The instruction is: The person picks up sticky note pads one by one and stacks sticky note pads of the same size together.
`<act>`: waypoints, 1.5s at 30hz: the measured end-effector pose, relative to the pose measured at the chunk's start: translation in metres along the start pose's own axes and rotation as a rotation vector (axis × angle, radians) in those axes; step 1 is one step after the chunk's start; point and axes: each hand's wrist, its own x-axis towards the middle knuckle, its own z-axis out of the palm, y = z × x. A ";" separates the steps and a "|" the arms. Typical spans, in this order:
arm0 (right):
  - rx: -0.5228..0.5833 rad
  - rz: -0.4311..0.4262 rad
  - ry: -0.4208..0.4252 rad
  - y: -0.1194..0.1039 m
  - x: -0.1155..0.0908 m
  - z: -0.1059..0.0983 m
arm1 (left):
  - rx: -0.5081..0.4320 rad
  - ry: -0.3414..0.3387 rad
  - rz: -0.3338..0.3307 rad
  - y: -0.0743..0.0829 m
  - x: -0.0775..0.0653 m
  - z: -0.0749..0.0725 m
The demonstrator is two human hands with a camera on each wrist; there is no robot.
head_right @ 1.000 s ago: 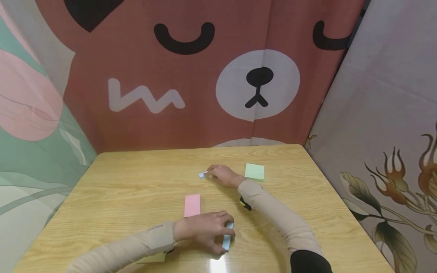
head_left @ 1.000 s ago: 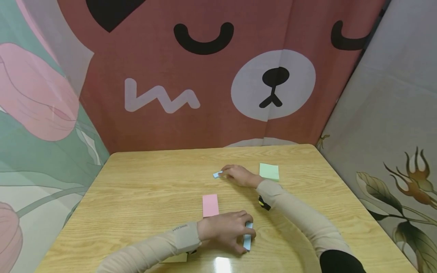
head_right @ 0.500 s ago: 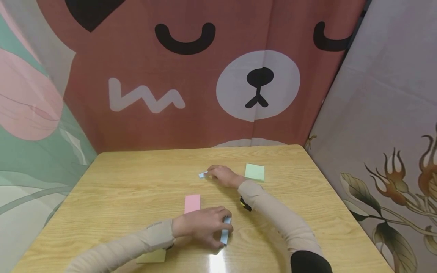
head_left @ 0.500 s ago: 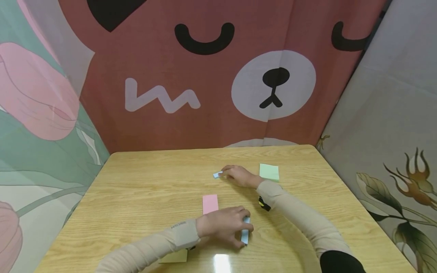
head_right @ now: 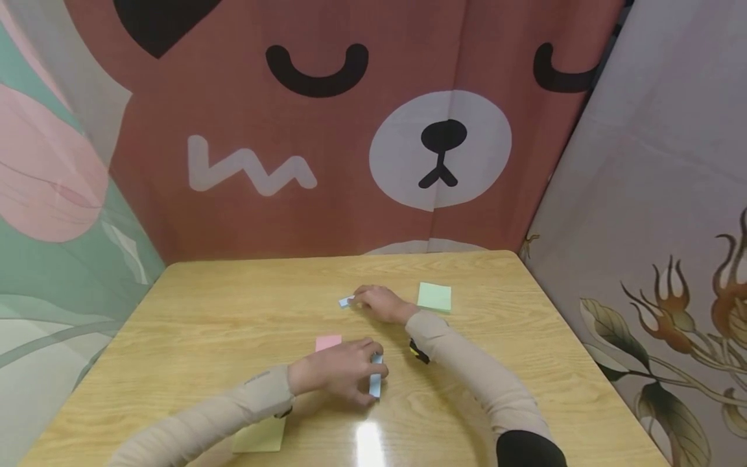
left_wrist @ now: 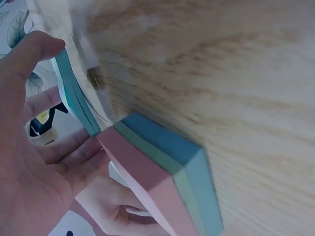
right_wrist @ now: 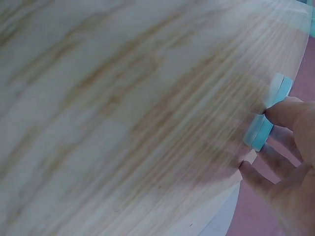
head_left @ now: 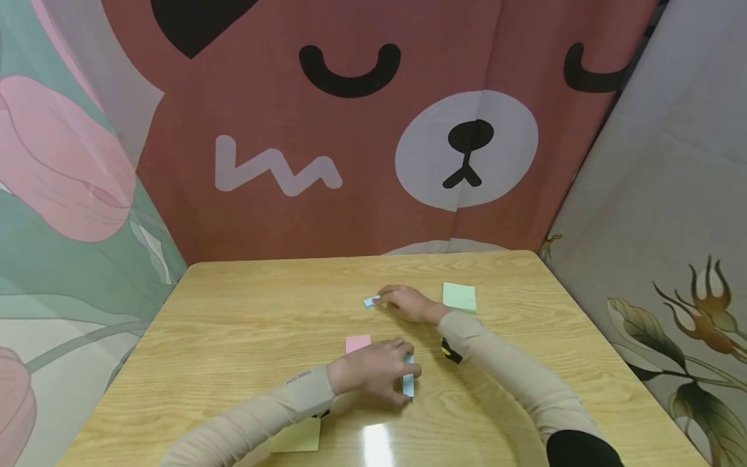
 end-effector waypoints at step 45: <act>-0.007 0.026 -0.038 0.001 0.001 0.001 | -0.042 -0.074 -0.216 -0.029 -0.010 0.013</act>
